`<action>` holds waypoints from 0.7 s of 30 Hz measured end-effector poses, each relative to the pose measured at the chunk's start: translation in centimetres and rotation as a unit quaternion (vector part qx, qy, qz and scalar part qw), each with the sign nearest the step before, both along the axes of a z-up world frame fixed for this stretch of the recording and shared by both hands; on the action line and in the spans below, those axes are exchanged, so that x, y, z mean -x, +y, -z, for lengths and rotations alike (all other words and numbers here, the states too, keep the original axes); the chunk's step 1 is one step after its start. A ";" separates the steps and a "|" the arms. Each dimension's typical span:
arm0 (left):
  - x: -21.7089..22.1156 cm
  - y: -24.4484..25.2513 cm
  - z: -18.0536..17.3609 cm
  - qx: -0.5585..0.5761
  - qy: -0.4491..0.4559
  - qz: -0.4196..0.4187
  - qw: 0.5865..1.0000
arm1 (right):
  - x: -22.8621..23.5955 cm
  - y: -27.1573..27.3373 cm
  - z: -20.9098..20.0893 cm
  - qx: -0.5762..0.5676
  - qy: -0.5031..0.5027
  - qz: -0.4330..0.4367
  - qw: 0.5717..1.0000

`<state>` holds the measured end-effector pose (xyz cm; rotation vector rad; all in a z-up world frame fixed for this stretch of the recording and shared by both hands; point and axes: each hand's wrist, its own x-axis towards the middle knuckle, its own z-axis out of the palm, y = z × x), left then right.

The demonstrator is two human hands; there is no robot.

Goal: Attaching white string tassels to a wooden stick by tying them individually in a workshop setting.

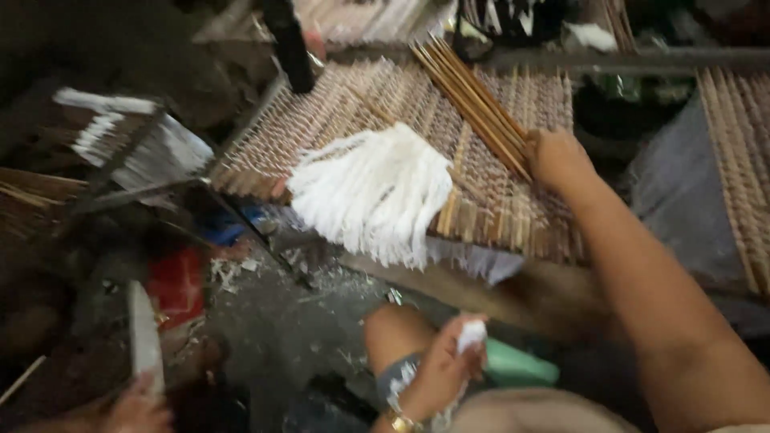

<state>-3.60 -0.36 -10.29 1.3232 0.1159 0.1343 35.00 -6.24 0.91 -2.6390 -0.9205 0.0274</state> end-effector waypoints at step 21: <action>0.5 7.3 -10.1 0.056 -0.011 -0.267 0.962 | 14.9 -15.1 3.2 -0.331 0.370 -0.038 0.867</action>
